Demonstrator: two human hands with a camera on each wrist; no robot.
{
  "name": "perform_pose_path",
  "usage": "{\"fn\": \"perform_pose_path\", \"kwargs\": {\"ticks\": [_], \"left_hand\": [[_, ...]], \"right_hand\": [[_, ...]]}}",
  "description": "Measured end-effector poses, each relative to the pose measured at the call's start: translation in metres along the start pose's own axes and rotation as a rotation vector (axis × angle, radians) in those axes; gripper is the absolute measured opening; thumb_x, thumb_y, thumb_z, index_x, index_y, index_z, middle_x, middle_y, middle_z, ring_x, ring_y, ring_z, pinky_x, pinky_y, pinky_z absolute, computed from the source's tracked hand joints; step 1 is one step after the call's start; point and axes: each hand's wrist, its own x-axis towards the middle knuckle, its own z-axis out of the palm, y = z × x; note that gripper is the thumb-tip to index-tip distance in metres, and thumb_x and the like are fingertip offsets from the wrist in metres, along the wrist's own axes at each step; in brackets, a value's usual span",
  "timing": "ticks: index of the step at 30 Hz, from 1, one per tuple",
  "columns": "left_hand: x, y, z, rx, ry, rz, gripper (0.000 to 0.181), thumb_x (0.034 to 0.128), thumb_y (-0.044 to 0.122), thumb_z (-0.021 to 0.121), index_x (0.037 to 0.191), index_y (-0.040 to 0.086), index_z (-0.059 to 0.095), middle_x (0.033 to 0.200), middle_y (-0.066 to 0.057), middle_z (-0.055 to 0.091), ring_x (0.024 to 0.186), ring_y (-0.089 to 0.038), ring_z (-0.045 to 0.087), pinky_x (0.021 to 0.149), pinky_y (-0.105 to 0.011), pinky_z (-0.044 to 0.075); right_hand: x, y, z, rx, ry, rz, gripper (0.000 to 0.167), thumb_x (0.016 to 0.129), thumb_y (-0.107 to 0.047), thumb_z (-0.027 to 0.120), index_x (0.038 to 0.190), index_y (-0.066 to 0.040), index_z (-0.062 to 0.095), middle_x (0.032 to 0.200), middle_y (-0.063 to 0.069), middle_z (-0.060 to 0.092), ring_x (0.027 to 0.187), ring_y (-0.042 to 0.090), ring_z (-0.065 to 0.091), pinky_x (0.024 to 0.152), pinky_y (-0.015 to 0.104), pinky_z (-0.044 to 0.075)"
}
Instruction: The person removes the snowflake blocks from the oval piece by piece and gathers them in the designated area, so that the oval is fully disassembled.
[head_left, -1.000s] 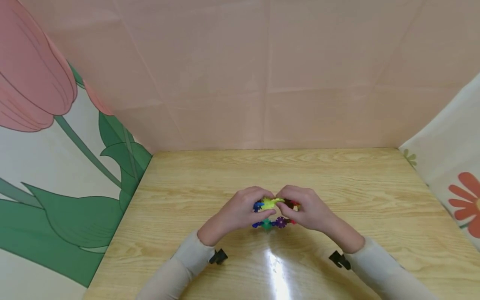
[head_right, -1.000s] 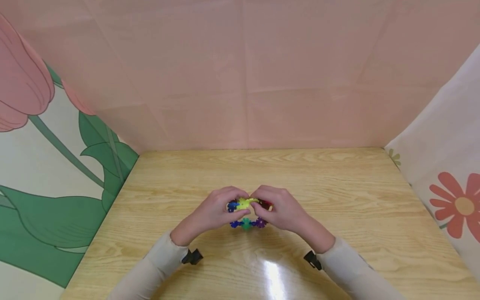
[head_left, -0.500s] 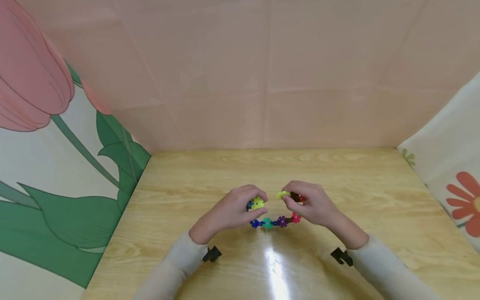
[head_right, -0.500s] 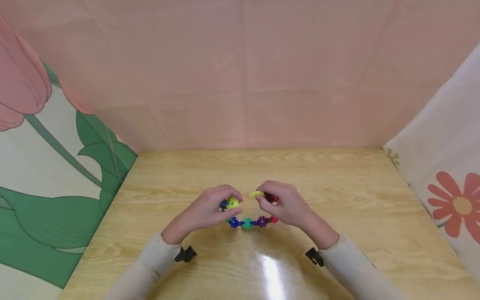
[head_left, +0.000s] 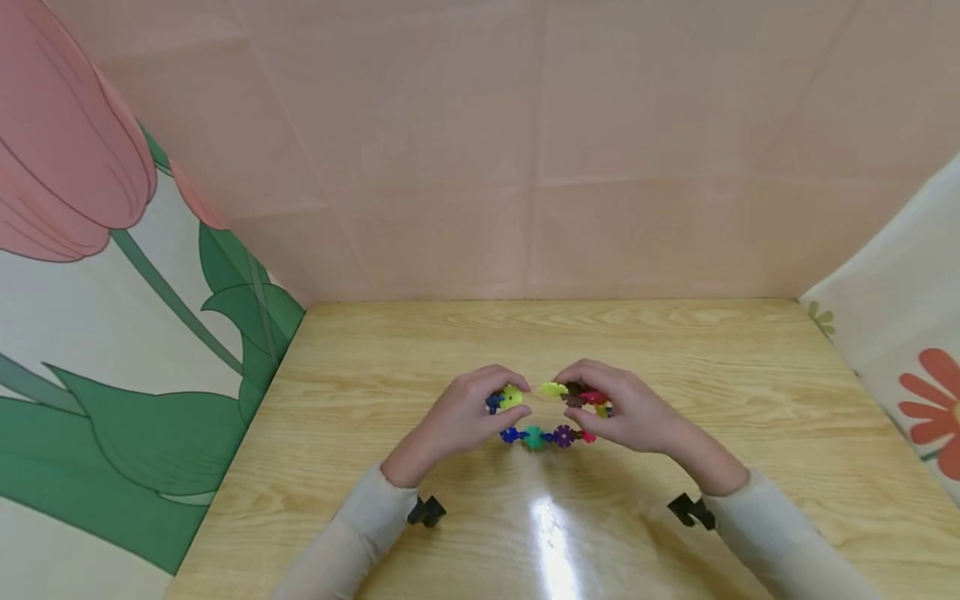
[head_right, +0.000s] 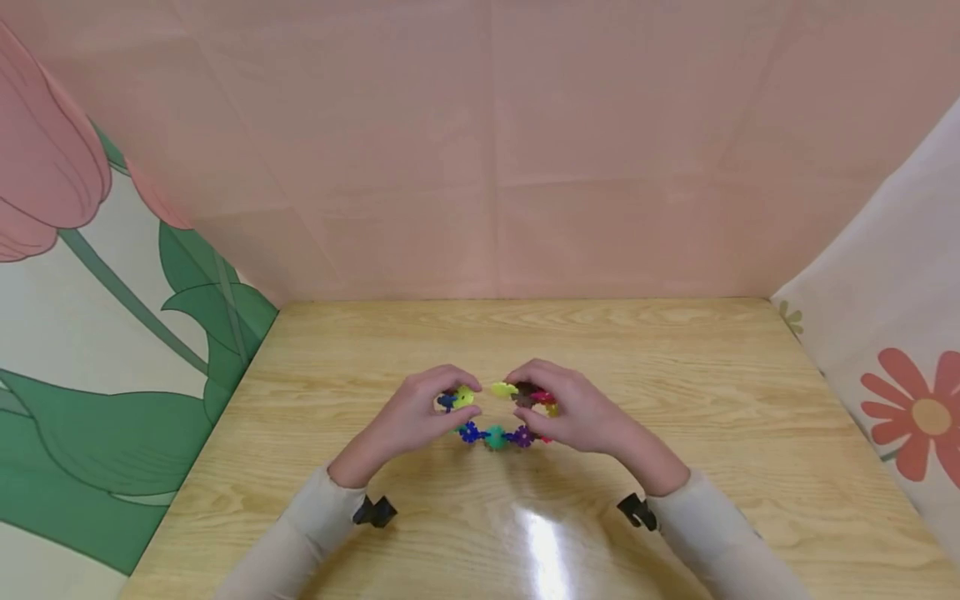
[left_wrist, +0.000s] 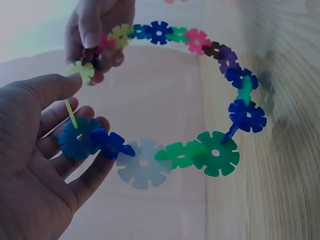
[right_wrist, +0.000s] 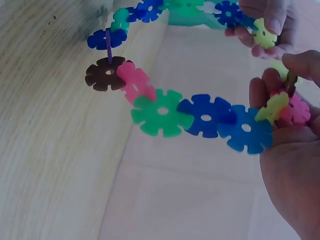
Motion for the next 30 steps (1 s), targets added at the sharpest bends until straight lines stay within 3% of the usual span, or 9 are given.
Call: {"fn": "perform_pose_path", "kwargs": {"ticks": [7, 13, 22, 28, 30], "left_hand": [[0.002, -0.002, -0.004, -0.015, 0.004, -0.056, 0.023, 0.0967, 0.024, 0.071, 0.115, 0.012, 0.069, 0.116, -0.002, 0.071, 0.107, -0.013, 0.066, 0.092, -0.027, 0.055], [0.003, -0.004, -0.005, -0.049, -0.013, -0.127, 0.025, 0.0981, 0.027, 0.069, 0.118, 0.013, 0.069, 0.117, 0.001, 0.07, 0.098, -0.011, 0.063, 0.083, -0.026, 0.055], [-0.005, -0.01, 0.0, -0.093, -0.067, -0.143, 0.025, 0.0983, 0.027, 0.069, 0.119, 0.014, 0.068, 0.118, -0.001, 0.07, 0.098, -0.01, 0.062, 0.085, -0.027, 0.055], [-0.003, -0.006, 0.0, -0.115, -0.079, -0.11, 0.027, 0.0967, 0.026, 0.071, 0.12, 0.013, 0.068, 0.119, -0.002, 0.07, 0.1, -0.011, 0.063, 0.087, -0.025, 0.055], [-0.002, -0.005, 0.002, -0.128, -0.089, -0.111, 0.028, 0.0964, 0.025, 0.072, 0.121, 0.013, 0.068, 0.12, -0.002, 0.069, 0.101, -0.012, 0.063, 0.088, -0.03, 0.056]], "right_hand": [[0.002, 0.006, -0.006, -0.09, 0.052, -0.077, 0.036, 0.083, 0.004, 0.078, 0.116, -0.006, 0.068, 0.102, -0.001, 0.069, 0.086, 0.007, 0.066, 0.072, 0.024, 0.059], [0.0, 0.008, -0.006, -0.073, 0.067, -0.037, 0.036, 0.085, 0.003, 0.078, 0.119, -0.006, 0.068, 0.099, -0.004, 0.068, 0.083, 0.004, 0.063, 0.069, 0.022, 0.056], [-0.005, 0.006, 0.001, 0.036, 0.052, 0.034, 0.038, 0.09, 0.0, 0.075, 0.125, -0.009, 0.065, 0.107, 0.0, 0.071, 0.091, 0.009, 0.068, 0.077, 0.024, 0.059], [-0.006, 0.003, 0.004, 0.093, 0.058, 0.078, 0.037, 0.09, 0.0, 0.074, 0.125, -0.007, 0.065, 0.109, 0.003, 0.072, 0.094, 0.011, 0.07, 0.078, 0.025, 0.059], [-0.006, 0.003, 0.004, 0.098, 0.065, 0.084, 0.036, 0.09, 0.0, 0.074, 0.125, -0.005, 0.065, 0.11, 0.004, 0.072, 0.096, 0.011, 0.07, 0.079, 0.025, 0.059]]}}
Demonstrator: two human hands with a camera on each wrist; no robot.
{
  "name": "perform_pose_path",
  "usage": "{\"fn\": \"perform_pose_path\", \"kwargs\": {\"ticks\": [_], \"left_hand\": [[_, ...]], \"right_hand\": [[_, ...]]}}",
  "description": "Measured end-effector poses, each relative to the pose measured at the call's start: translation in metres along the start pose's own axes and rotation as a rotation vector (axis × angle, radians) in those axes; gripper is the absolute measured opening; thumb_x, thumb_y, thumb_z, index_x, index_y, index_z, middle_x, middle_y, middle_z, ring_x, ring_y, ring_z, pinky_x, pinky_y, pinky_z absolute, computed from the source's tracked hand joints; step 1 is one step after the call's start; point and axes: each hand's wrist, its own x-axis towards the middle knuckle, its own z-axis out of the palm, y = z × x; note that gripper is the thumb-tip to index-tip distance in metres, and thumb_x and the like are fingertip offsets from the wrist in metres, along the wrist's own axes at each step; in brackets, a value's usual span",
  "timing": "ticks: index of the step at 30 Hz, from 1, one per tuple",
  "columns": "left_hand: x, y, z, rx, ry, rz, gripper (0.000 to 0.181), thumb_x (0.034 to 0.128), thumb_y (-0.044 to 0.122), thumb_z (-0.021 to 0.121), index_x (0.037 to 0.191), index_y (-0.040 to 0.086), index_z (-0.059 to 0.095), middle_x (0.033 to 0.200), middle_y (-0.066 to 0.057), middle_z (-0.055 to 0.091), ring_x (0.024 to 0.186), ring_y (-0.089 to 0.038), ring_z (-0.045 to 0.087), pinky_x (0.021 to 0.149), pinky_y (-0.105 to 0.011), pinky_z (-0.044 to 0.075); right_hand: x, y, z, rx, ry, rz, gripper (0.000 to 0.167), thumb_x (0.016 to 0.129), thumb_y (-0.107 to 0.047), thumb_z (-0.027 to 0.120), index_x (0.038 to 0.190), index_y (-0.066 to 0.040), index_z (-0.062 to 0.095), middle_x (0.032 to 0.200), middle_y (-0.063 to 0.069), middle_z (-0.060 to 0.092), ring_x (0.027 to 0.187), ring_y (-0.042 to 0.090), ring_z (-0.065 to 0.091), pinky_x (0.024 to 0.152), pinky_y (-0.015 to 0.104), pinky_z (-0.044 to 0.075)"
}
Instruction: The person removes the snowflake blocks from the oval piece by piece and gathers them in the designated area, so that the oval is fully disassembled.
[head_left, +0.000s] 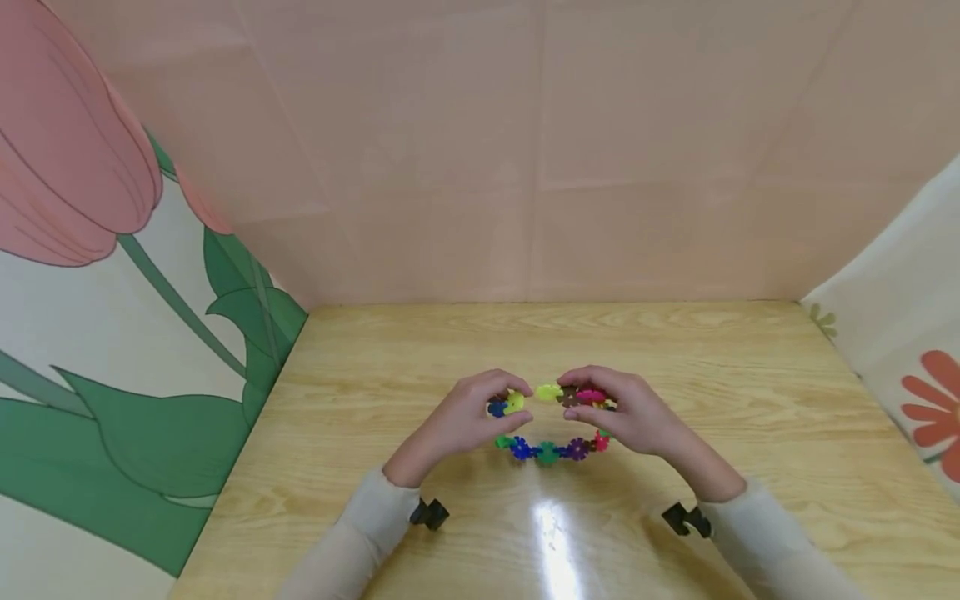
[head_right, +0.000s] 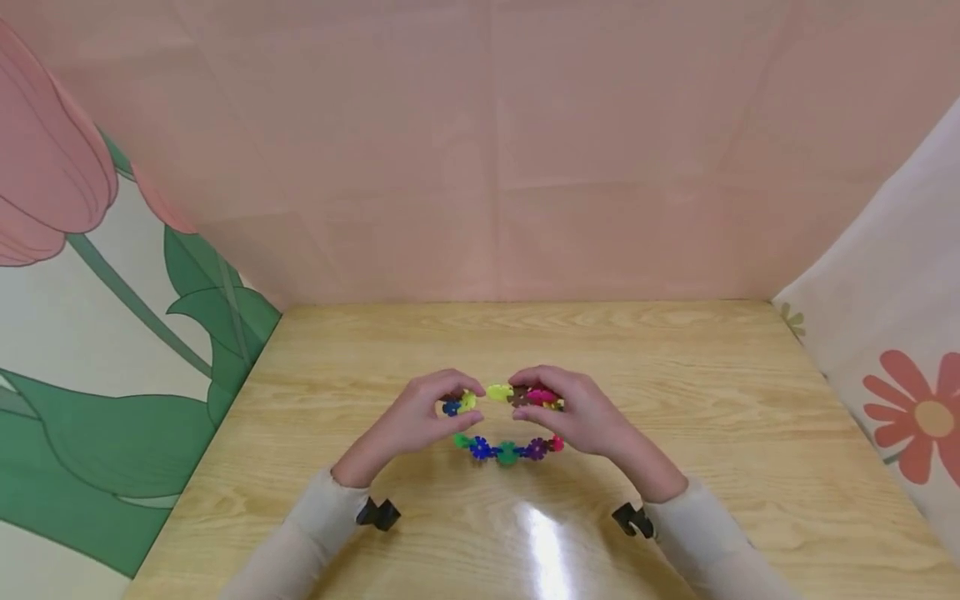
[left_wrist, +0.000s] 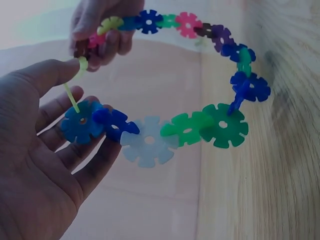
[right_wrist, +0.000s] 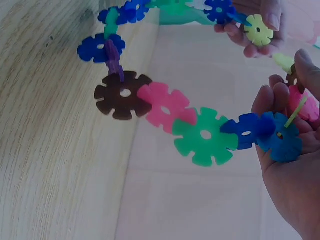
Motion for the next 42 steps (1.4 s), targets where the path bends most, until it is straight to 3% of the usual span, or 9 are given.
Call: {"fn": "perform_pose_path", "kwargs": {"ticks": [5, 11, 15, 21, 26, 35, 42], "left_hand": [[-0.0004, -0.0012, 0.0046, -0.026, -0.02, -0.003, 0.029, 0.0964, 0.027, 0.072, 0.122, 0.013, 0.068, 0.12, -0.002, 0.069, 0.102, -0.011, 0.061, 0.089, -0.036, 0.056], [0.0007, 0.0012, 0.0026, -0.027, -0.021, 0.016, 0.029, 0.0964, 0.028, 0.072, 0.121, 0.014, 0.068, 0.118, 0.003, 0.07, 0.103, -0.007, 0.062, 0.091, -0.026, 0.053], [0.0008, 0.0013, 0.0021, -0.031, -0.04, 0.031, 0.028, 0.0953, 0.027, 0.073, 0.12, 0.013, 0.068, 0.117, 0.002, 0.071, 0.1, -0.006, 0.062, 0.089, -0.024, 0.053], [0.0012, 0.0006, 0.0041, -0.03, -0.103, 0.099, 0.029, 0.0931, 0.024, 0.076, 0.119, 0.014, 0.069, 0.115, 0.001, 0.071, 0.095, -0.003, 0.059, 0.083, -0.019, 0.052], [0.0015, 0.0014, 0.0051, -0.014, -0.116, 0.147, 0.028, 0.0926, 0.021, 0.076, 0.119, 0.013, 0.069, 0.112, 0.0, 0.071, 0.095, -0.003, 0.058, 0.083, -0.018, 0.051], [-0.0001, 0.0045, 0.0062, -0.035, -0.117, 0.103, 0.029, 0.0958, 0.027, 0.073, 0.122, 0.015, 0.068, 0.117, 0.002, 0.07, 0.097, -0.003, 0.059, 0.085, -0.02, 0.052], [-0.0008, 0.0025, 0.006, -0.113, -0.077, 0.069, 0.022, 0.1016, 0.023, 0.064, 0.121, 0.013, 0.067, 0.115, -0.005, 0.072, 0.099, -0.005, 0.064, 0.088, -0.028, 0.056]], "right_hand": [[0.0, 0.0002, 0.0028, -0.008, 0.021, -0.025, 0.037, 0.088, 0.002, 0.075, 0.124, -0.002, 0.065, 0.109, 0.004, 0.072, 0.097, 0.011, 0.07, 0.082, 0.026, 0.059], [0.0023, 0.0005, 0.0012, -0.013, 0.044, -0.055, 0.038, 0.085, 0.005, 0.076, 0.121, -0.003, 0.066, 0.106, 0.004, 0.072, 0.094, 0.011, 0.07, 0.082, 0.025, 0.059], [0.002, 0.0011, 0.0004, -0.046, 0.052, -0.033, 0.039, 0.086, 0.002, 0.077, 0.123, -0.003, 0.066, 0.108, 0.004, 0.073, 0.095, 0.011, 0.07, 0.081, 0.025, 0.059], [0.0015, 0.0014, -0.0004, -0.095, 0.073, 0.028, 0.038, 0.087, -0.006, 0.079, 0.123, -0.005, 0.068, 0.109, 0.004, 0.075, 0.095, 0.011, 0.071, 0.08, 0.026, 0.06], [0.0011, 0.0015, -0.0008, -0.116, 0.072, 0.038, 0.036, 0.086, -0.008, 0.08, 0.121, -0.006, 0.07, 0.108, 0.002, 0.075, 0.094, 0.009, 0.071, 0.08, 0.026, 0.059], [-0.0011, 0.0013, 0.0021, -0.1, 0.052, 0.038, 0.036, 0.089, -0.009, 0.078, 0.123, -0.01, 0.069, 0.11, 0.002, 0.074, 0.093, 0.01, 0.071, 0.076, 0.026, 0.06], [-0.0016, 0.0047, 0.003, -0.07, 0.067, -0.007, 0.036, 0.087, -0.004, 0.078, 0.122, -0.009, 0.069, 0.111, 0.005, 0.074, 0.09, 0.009, 0.071, 0.072, 0.024, 0.06]]}}
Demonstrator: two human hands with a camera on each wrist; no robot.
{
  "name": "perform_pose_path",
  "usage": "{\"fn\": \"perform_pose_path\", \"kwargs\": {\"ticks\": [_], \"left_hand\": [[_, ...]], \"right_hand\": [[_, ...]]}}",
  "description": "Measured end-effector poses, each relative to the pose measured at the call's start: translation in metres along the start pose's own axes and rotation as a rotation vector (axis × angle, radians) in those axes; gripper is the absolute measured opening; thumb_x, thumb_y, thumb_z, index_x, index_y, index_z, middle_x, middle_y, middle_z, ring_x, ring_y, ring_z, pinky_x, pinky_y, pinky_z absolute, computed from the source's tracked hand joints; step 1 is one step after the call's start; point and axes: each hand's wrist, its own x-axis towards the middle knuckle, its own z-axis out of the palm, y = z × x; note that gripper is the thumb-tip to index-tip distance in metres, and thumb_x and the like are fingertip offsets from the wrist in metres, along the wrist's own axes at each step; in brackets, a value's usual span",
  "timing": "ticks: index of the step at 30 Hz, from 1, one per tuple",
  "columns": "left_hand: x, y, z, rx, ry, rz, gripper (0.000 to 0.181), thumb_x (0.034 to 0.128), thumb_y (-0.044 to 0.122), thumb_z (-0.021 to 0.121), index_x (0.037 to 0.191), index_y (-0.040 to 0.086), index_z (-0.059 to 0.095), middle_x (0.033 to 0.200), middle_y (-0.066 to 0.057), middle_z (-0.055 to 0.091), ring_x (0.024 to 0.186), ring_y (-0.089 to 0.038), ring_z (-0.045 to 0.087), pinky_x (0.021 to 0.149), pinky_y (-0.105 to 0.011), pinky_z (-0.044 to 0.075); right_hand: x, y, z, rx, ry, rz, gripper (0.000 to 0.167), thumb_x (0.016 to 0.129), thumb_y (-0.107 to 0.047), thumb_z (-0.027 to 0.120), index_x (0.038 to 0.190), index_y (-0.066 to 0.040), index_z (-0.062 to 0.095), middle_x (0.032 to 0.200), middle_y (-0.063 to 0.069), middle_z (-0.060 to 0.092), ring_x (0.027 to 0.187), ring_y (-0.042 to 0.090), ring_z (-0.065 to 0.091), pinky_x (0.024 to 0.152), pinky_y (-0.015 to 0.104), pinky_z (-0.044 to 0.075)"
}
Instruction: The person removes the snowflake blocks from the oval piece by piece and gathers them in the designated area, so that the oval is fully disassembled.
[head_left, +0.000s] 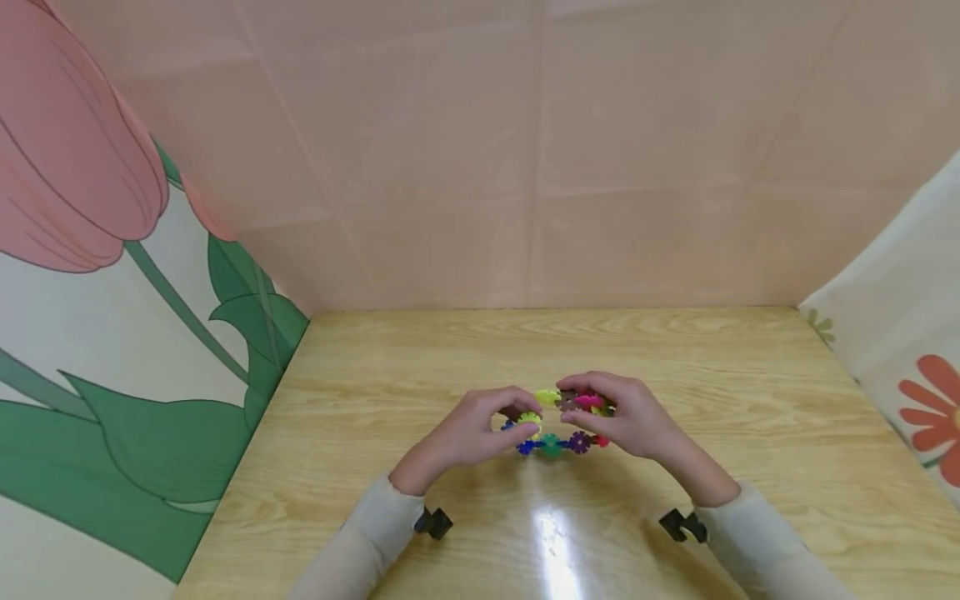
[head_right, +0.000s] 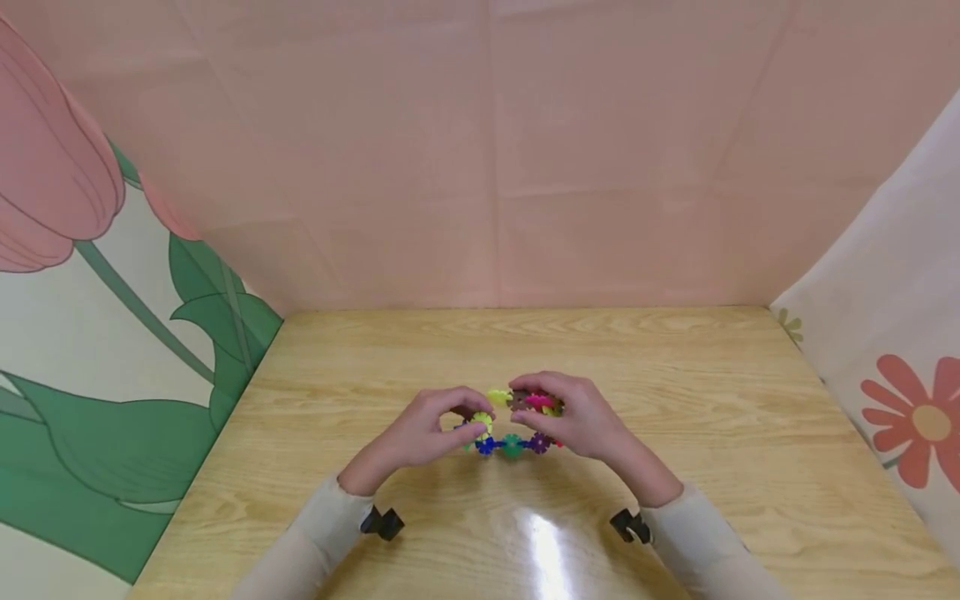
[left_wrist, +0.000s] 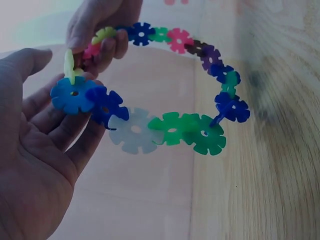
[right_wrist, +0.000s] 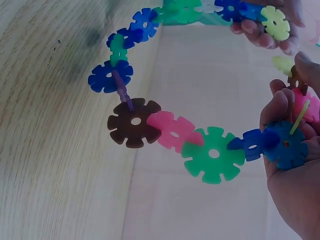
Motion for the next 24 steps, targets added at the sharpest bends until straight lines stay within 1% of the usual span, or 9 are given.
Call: {"fn": "perform_pose_path", "kwargs": {"ticks": [2, 3, 6, 10, 12, 15, 18, 21, 24], "left_hand": [[0.0005, -0.0011, 0.0, -0.008, 0.01, 0.006, 0.023, 0.1023, 0.023, 0.062, 0.121, 0.012, 0.067, 0.114, -0.007, 0.072, 0.1, -0.005, 0.065, 0.089, -0.031, 0.057], [0.0008, -0.0014, -0.0002, -0.012, 0.013, 0.005, 0.023, 0.1025, 0.024, 0.062, 0.121, 0.012, 0.067, 0.114, -0.006, 0.073, 0.1, -0.005, 0.065, 0.088, -0.032, 0.057], [0.0012, -0.0026, -0.0004, -0.016, 0.018, -0.005, 0.022, 0.1037, 0.025, 0.06, 0.12, 0.013, 0.068, 0.11, -0.001, 0.073, 0.099, -0.005, 0.066, 0.087, -0.031, 0.057], [0.0006, -0.0037, -0.0001, -0.029, 0.03, -0.045, 0.024, 0.1071, 0.026, 0.053, 0.119, 0.012, 0.068, 0.108, 0.002, 0.073, 0.099, -0.005, 0.066, 0.086, -0.028, 0.056], [0.0007, -0.0036, 0.0002, -0.041, 0.034, -0.066, 0.026, 0.109, 0.026, 0.048, 0.119, 0.011, 0.066, 0.109, 0.001, 0.072, 0.099, -0.005, 0.066, 0.087, -0.027, 0.056], [0.0021, -0.004, 0.0004, -0.055, 0.043, -0.08, 0.026, 0.1105, 0.024, 0.043, 0.118, 0.01, 0.064, 0.11, -0.002, 0.072, 0.1, -0.007, 0.068, 0.087, -0.025, 0.056], [0.0039, -0.0055, 0.0002, -0.064, 0.057, -0.066, 0.022, 0.1098, 0.021, 0.045, 0.116, 0.007, 0.061, 0.107, -0.005, 0.073, 0.1, -0.011, 0.07, 0.086, -0.024, 0.056], [0.0054, -0.0068, -0.0001, -0.057, 0.075, -0.045, 0.019, 0.1078, 0.02, 0.051, 0.115, 0.004, 0.059, 0.103, -0.006, 0.074, 0.099, -0.013, 0.071, 0.085, -0.028, 0.057], [0.0075, -0.007, 0.0, -0.045, 0.095, -0.027, 0.016, 0.1054, 0.018, 0.056, 0.115, 0.005, 0.059, 0.101, -0.005, 0.074, 0.097, -0.013, 0.071, 0.087, -0.029, 0.057]], "right_hand": [[0.0003, 0.0009, 0.0005, 0.001, 0.006, -0.012, 0.037, 0.087, -0.003, 0.079, 0.122, -0.009, 0.069, 0.11, 0.005, 0.074, 0.089, 0.009, 0.071, 0.071, 0.024, 0.06], [0.0005, 0.0011, 0.0007, 0.001, 0.008, -0.017, 0.037, 0.086, -0.003, 0.079, 0.122, -0.009, 0.069, 0.11, 0.006, 0.074, 0.089, 0.008, 0.071, 0.071, 0.024, 0.06], [0.0007, 0.0016, 0.0009, 0.013, 0.011, -0.02, 0.038, 0.086, -0.002, 0.079, 0.122, -0.009, 0.069, 0.11, 0.006, 0.074, 0.089, 0.008, 0.07, 0.07, 0.024, 0.06], [0.0002, 0.0022, 0.0014, 0.041, -0.002, -0.024, 0.038, 0.086, -0.001, 0.078, 0.122, -0.007, 0.068, 0.109, 0.007, 0.074, 0.09, 0.008, 0.07, 0.071, 0.024, 0.06], [-0.0006, 0.0028, 0.0014, 0.047, -0.004, -0.025, 0.038, 0.086, 0.0, 0.078, 0.122, -0.007, 0.068, 0.108, 0.007, 0.074, 0.089, 0.008, 0.07, 0.071, 0.025, 0.06], [-0.001, 0.0033, 0.0011, 0.04, 0.004, -0.026, 0.038, 0.086, 0.001, 0.078, 0.122, -0.007, 0.068, 0.108, 0.007, 0.074, 0.089, 0.008, 0.07, 0.071, 0.024, 0.06], [-0.0004, 0.0029, 0.0009, 0.037, 0.007, -0.029, 0.038, 0.086, 0.001, 0.078, 0.122, -0.007, 0.068, 0.109, 0.007, 0.074, 0.089, 0.008, 0.07, 0.071, 0.024, 0.06], [0.0002, 0.0028, 0.0009, 0.049, 0.003, -0.029, 0.038, 0.086, 0.001, 0.078, 0.122, -0.007, 0.068, 0.108, 0.006, 0.074, 0.09, 0.009, 0.07, 0.071, 0.025, 0.06], [0.001, 0.0019, 0.0009, 0.066, 0.001, -0.036, 0.038, 0.086, 0.002, 0.077, 0.122, -0.007, 0.068, 0.108, 0.006, 0.073, 0.09, 0.009, 0.071, 0.071, 0.025, 0.06]]}}
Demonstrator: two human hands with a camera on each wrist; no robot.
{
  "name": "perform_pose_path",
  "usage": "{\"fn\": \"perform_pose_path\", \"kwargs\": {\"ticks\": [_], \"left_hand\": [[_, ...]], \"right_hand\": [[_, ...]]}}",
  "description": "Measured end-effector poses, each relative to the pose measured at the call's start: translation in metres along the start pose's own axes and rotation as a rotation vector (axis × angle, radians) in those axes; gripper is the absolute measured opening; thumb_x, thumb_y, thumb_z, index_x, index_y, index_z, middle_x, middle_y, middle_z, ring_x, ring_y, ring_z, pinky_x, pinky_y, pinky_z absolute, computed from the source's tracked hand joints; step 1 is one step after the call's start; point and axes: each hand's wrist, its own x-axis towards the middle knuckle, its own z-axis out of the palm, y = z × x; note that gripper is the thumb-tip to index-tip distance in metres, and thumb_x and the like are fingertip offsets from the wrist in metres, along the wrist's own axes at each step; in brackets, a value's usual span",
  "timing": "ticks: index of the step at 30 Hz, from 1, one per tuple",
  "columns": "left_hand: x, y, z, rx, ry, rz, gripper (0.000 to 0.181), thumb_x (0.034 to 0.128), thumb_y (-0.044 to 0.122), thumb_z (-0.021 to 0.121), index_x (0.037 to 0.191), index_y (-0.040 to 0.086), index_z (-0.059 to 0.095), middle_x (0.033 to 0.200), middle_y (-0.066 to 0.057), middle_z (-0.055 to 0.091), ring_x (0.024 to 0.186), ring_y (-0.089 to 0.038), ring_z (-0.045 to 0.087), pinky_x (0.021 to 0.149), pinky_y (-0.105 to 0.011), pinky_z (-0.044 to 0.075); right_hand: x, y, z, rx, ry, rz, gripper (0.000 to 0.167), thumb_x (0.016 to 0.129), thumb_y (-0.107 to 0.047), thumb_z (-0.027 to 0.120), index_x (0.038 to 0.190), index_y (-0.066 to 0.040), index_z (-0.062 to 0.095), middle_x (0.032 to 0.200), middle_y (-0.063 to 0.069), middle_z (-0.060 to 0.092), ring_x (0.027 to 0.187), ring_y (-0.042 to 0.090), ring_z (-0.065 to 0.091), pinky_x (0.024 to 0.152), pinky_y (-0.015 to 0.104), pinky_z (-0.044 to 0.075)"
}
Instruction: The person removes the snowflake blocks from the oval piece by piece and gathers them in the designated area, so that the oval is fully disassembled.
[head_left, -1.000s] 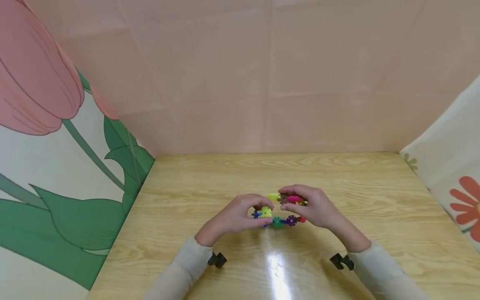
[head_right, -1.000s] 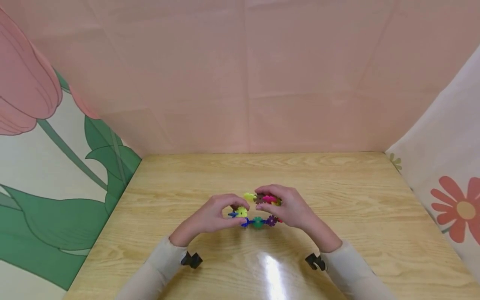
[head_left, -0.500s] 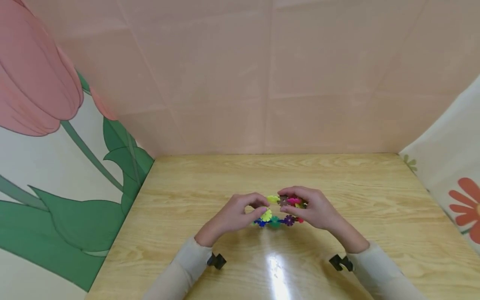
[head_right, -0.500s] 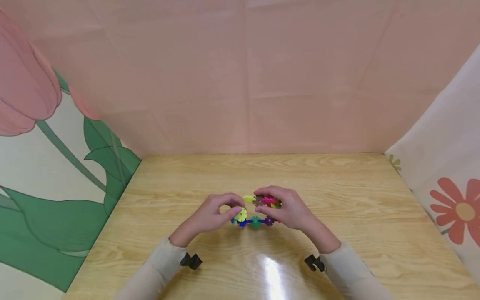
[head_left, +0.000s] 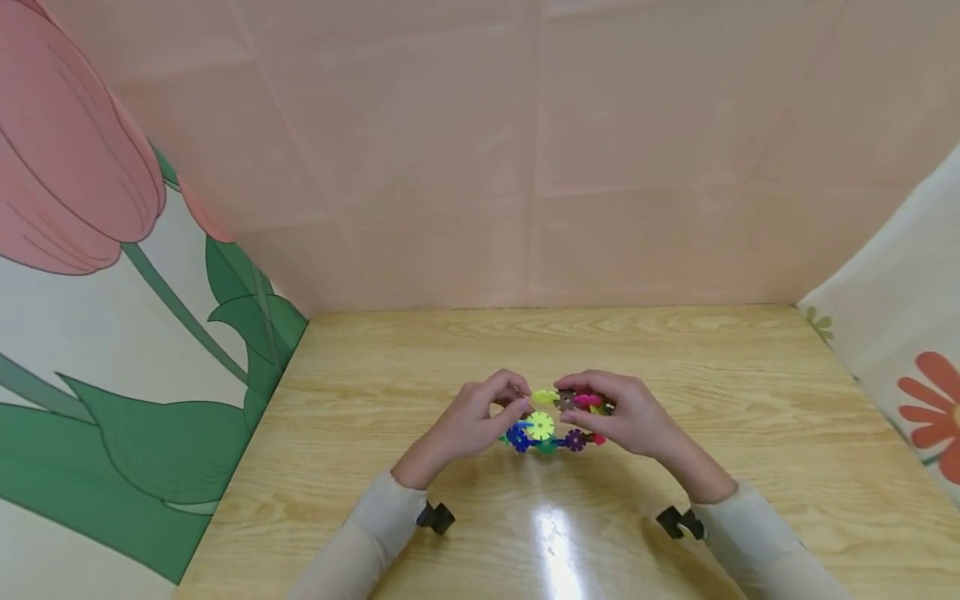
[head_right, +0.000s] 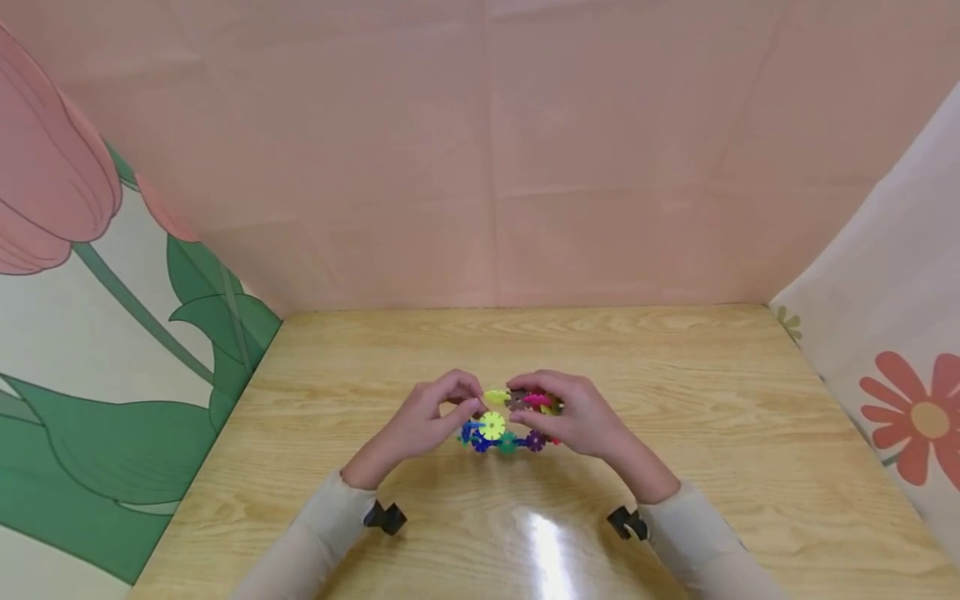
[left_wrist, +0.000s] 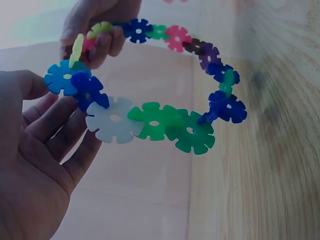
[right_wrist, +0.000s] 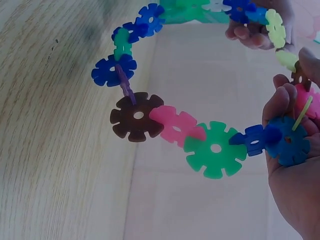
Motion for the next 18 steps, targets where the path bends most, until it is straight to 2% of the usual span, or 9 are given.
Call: {"fn": "perform_pose_path", "kwargs": {"ticks": [4, 8, 11, 18], "left_hand": [[0.003, 0.001, 0.0, 0.025, 0.029, 0.027, 0.016, 0.1022, 0.013, 0.06, 0.117, 0.007, 0.06, 0.107, -0.006, 0.071, 0.097, -0.014, 0.068, 0.088, -0.026, 0.056], [0.007, 0.002, 0.001, 0.044, 0.039, 0.062, 0.022, 0.0995, 0.01, 0.063, 0.12, 0.003, 0.06, 0.114, -0.007, 0.065, 0.103, -0.018, 0.065, 0.088, -0.029, 0.057], [0.01, 0.003, 0.001, 0.05, 0.039, 0.082, 0.023, 0.0979, 0.009, 0.065, 0.119, 0.001, 0.06, 0.114, -0.006, 0.064, 0.104, -0.018, 0.063, 0.087, -0.032, 0.058], [0.014, 0.006, 0.003, 0.068, 0.035, 0.128, 0.018, 0.0957, 0.006, 0.067, 0.113, 0.004, 0.064, 0.109, -0.006, 0.067, 0.099, -0.016, 0.065, 0.086, -0.03, 0.058]], "right_hand": [[0.001, -0.002, 0.0, 0.02, -0.002, -0.017, 0.039, 0.085, 0.004, 0.077, 0.122, -0.006, 0.068, 0.107, 0.007, 0.073, 0.09, 0.01, 0.071, 0.072, 0.024, 0.06], [0.003, -0.002, 0.0, 0.023, -0.013, -0.026, 0.038, 0.085, 0.003, 0.077, 0.122, -0.004, 0.068, 0.105, 0.007, 0.074, 0.087, 0.009, 0.07, 0.071, 0.024, 0.06], [0.004, -0.001, 0.0, 0.014, -0.018, -0.021, 0.037, 0.086, 0.002, 0.078, 0.121, -0.003, 0.068, 0.104, 0.005, 0.074, 0.086, 0.008, 0.07, 0.07, 0.024, 0.059], [0.005, 0.001, 0.0, 0.01, -0.016, -0.021, 0.038, 0.085, 0.001, 0.079, 0.121, -0.005, 0.069, 0.105, 0.006, 0.074, 0.086, 0.008, 0.07, 0.071, 0.024, 0.059]]}}
